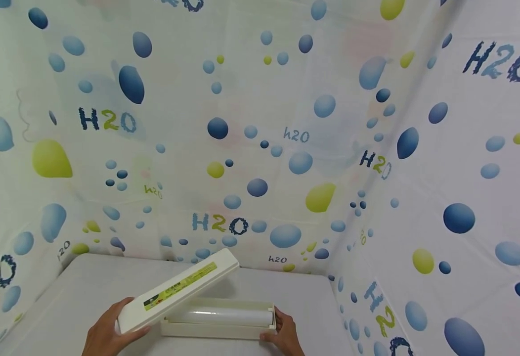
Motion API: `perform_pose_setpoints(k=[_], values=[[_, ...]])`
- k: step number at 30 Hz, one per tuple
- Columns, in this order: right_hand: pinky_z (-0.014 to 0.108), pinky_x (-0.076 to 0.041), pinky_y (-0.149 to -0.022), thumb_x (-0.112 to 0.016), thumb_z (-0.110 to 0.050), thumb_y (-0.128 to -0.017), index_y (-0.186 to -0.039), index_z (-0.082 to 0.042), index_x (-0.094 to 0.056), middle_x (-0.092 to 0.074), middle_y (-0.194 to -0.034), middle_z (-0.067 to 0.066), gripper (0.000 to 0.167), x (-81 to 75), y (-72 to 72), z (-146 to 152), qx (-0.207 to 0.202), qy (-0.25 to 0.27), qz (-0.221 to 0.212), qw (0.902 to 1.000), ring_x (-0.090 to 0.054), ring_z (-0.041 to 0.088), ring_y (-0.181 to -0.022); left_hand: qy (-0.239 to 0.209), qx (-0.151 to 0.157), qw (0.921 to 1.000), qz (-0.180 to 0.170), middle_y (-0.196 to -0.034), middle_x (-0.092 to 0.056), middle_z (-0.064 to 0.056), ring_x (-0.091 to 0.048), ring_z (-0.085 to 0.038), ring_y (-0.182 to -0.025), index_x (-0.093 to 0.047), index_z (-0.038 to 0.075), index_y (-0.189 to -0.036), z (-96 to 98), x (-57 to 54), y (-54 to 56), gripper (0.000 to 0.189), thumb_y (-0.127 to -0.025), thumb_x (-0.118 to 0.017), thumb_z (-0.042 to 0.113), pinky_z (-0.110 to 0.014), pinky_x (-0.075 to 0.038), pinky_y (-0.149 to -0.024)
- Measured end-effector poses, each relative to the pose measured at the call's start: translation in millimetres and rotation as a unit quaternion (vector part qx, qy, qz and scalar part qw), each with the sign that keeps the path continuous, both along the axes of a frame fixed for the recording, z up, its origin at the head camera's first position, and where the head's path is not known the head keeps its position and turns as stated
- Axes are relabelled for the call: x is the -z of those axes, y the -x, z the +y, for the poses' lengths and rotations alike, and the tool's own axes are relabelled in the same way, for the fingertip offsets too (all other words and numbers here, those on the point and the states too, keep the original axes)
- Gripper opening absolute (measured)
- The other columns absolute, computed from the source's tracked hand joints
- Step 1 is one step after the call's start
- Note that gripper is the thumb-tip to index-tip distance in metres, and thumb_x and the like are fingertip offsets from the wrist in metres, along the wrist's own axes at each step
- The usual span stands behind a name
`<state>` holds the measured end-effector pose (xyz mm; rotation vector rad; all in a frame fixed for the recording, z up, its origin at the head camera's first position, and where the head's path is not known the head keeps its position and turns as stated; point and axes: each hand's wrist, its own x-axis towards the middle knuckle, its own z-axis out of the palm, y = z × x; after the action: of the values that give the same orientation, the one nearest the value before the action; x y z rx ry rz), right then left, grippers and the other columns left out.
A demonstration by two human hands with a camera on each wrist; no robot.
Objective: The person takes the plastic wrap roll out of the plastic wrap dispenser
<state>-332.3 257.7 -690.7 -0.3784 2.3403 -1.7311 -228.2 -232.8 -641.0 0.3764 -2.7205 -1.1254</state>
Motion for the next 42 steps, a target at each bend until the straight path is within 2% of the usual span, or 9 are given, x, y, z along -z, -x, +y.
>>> perform_pose_setpoints(k=[5,10,15,23,28,31,34,37,42], values=[[0.036,-0.059,-0.108,-0.094,-0.019,-0.088,-0.159,0.022,-0.031,-0.054,-0.155,0.039,0.103,0.4,0.8,-0.1,0.006,-0.013,0.007,0.9999,-0.065,0.045,-0.139,-0.005,-0.021,0.9992,-0.033,-0.134,-0.068,-0.029,-0.062,-0.028,-0.097,-0.052,-0.007,-0.149,-8.0,1.8,-4.7,0.119,-0.070,-0.095,0.070,-0.054,-0.056,-0.087],[0.037,-0.058,-0.110,-0.094,-0.015,-0.086,-0.158,0.023,-0.032,-0.051,-0.156,0.041,0.103,1.2,1.8,0.5,0.009,-0.017,0.017,0.9997,-0.061,0.050,-0.142,0.000,-0.029,0.9984,-0.048,-0.138,-0.064,-0.033,-0.063,-0.031,-0.101,-0.049,-0.007,-0.151,-14.8,2.4,-9.7,0.122,-0.070,-0.093,0.072,-0.053,-0.055,-0.086],[0.036,-0.059,-0.109,-0.094,-0.016,-0.086,-0.157,0.023,-0.032,-0.052,-0.155,0.041,0.102,2.4,1.4,0.7,0.011,-0.016,0.013,0.9997,-0.063,0.048,-0.141,0.008,-0.028,0.9976,-0.063,-0.139,-0.062,-0.036,-0.065,-0.032,-0.104,-0.046,-0.008,-0.152,-23.6,1.9,-15.0,0.124,-0.073,-0.090,0.076,-0.049,-0.054,-0.084],[0.034,-0.060,-0.106,-0.094,-0.015,-0.086,-0.158,0.023,-0.031,-0.053,-0.154,0.041,0.104,3.9,-0.7,0.9,0.013,-0.003,-0.004,0.9999,-0.066,0.043,-0.138,0.003,-0.010,0.9962,-0.086,-0.127,-0.064,-0.035,-0.063,-0.031,-0.098,-0.043,-0.015,-0.149,-45.6,6.5,-16.9,0.122,-0.078,-0.088,0.073,-0.042,-0.052,-0.078],[0.032,-0.060,-0.106,-0.095,-0.014,-0.084,-0.157,0.025,-0.029,-0.050,-0.155,0.043,0.106,5.6,-1.6,1.9,0.014,-0.005,-0.010,0.9998,-0.065,0.046,-0.138,-0.033,0.006,0.9909,-0.130,-0.130,-0.062,-0.039,-0.064,-0.032,-0.099,-0.038,-0.019,-0.148,-64.0,13.4,-18.9,0.124,-0.079,-0.087,0.071,-0.046,-0.056,-0.082],[0.032,-0.060,-0.106,-0.095,-0.012,-0.083,-0.157,0.025,-0.029,-0.049,-0.155,0.044,0.106,6.4,-1.7,2.3,0.011,-0.006,-0.007,0.9999,-0.064,0.048,-0.138,-0.034,-0.001,0.9889,-0.145,-0.130,-0.062,-0.040,-0.065,-0.033,-0.097,-0.038,-0.021,-0.147,-73.6,19.0,-21.9,0.126,-0.078,-0.088,0.072,-0.050,-0.059,-0.083],[0.032,-0.060,-0.106,-0.095,-0.012,-0.083,-0.157,0.025,-0.028,-0.049,-0.155,0.044,0.106,6.6,-1.9,2.2,0.010,-0.005,-0.004,0.9999,-0.064,0.049,-0.139,-0.023,-0.012,0.9893,-0.144,-0.127,-0.063,-0.041,-0.067,-0.033,-0.094,-0.039,-0.023,-0.145,-80.9,25.2,-26.2,0.127,-0.077,-0.087,0.073,-0.054,-0.060,-0.083],[0.032,-0.060,-0.106,-0.095,-0.012,-0.084,-0.158,0.024,-0.028,-0.048,-0.156,0.044,0.105,6.7,-2.0,1.8,0.010,-0.001,-0.007,0.9999,-0.063,0.049,-0.139,-0.021,-0.026,0.9878,-0.152,-0.127,-0.061,-0.043,-0.067,-0.034,-0.094,-0.036,-0.024,-0.145,-86.9,31.1,-30.5,0.131,-0.077,-0.087,0.076,-0.054,-0.060,-0.081],[0.032,-0.060,-0.106,-0.094,-0.010,-0.085,-0.158,0.024,-0.028,-0.048,-0.157,0.043,0.105,6.2,-2.3,1.3,0.009,0.007,-0.010,0.9999,-0.063,0.049,-0.140,-0.035,-0.032,0.9836,-0.174,-0.126,-0.061,-0.043,-0.065,-0.034,-0.090,-0.033,-0.024,-0.147,-99.3,41.5,-34.6,0.135,-0.076,-0.086,0.078,-0.048,-0.059,-0.075]])
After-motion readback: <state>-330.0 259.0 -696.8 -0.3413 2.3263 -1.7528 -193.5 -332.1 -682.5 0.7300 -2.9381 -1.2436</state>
